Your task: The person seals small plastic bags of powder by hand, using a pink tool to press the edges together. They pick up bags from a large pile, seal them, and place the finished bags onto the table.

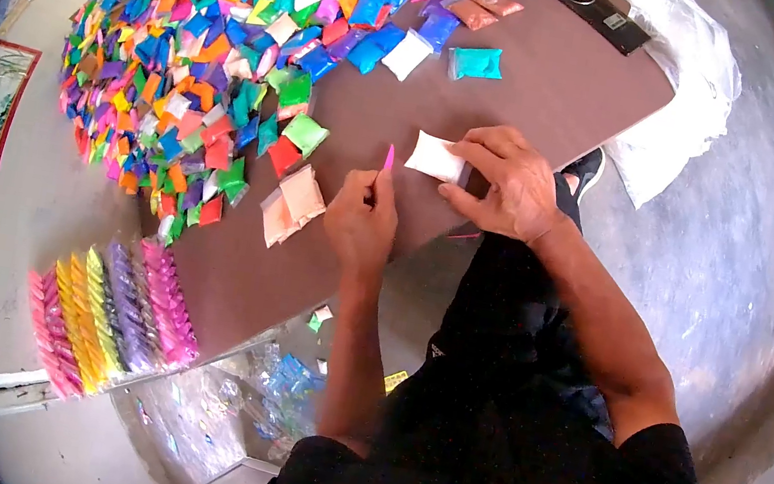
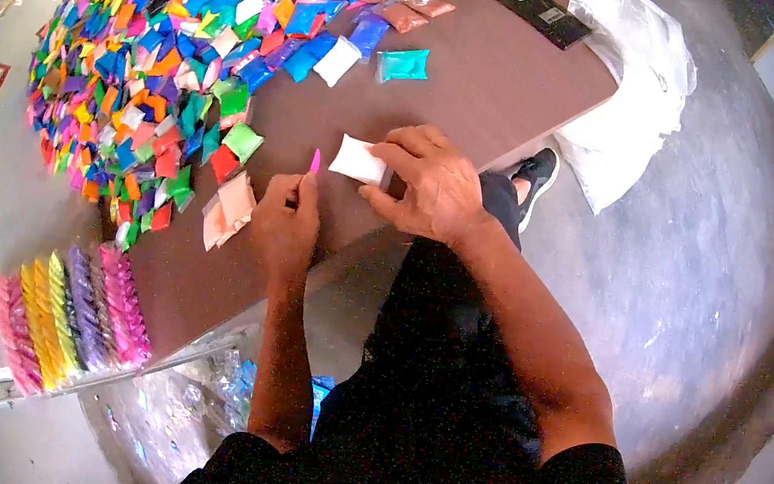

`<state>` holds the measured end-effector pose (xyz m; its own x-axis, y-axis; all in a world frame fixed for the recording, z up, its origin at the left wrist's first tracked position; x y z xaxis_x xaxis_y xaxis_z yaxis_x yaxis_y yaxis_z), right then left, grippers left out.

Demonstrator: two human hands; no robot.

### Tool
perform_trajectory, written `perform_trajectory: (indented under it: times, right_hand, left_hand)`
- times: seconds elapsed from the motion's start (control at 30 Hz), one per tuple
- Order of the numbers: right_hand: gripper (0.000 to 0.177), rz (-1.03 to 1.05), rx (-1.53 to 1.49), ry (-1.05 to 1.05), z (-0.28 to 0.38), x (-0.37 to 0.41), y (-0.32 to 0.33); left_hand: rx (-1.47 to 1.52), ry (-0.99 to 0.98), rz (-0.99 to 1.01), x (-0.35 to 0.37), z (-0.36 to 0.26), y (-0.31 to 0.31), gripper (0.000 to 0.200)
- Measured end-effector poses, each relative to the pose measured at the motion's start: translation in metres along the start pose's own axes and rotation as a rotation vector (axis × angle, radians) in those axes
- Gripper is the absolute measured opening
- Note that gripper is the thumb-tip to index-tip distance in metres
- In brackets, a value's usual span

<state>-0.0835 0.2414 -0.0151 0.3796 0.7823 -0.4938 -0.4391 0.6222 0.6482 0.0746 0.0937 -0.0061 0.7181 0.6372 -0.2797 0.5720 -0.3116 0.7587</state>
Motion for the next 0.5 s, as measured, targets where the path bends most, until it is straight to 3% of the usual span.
perform_trajectory:
  times: [0.3, 0.5]
  right_hand:
    - [0.024, -0.007, 0.127, -0.029, 0.011, -0.002, -0.001]
    - [0.016, 0.100, -0.230, -0.193, 0.012, 0.004, 0.008]
  left_hand:
    - [0.047, -0.003, 0.030, -0.003, 0.002, -0.001, 0.019]
    - [0.147, 0.027, -0.027, -0.002, -0.002, 0.002, 0.017]
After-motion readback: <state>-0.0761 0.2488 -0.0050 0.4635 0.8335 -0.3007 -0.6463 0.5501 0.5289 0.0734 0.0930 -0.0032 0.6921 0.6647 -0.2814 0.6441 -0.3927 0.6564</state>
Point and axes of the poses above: each hand's wrist, its own x-axis away from the middle knuckle, its own y-axis out of the back of the hand, z = x × y, the point moved 3 cm from there along -x, towards the middle knuckle, and after that the axes turned 12 degrees about z, right-handed, at the moved point
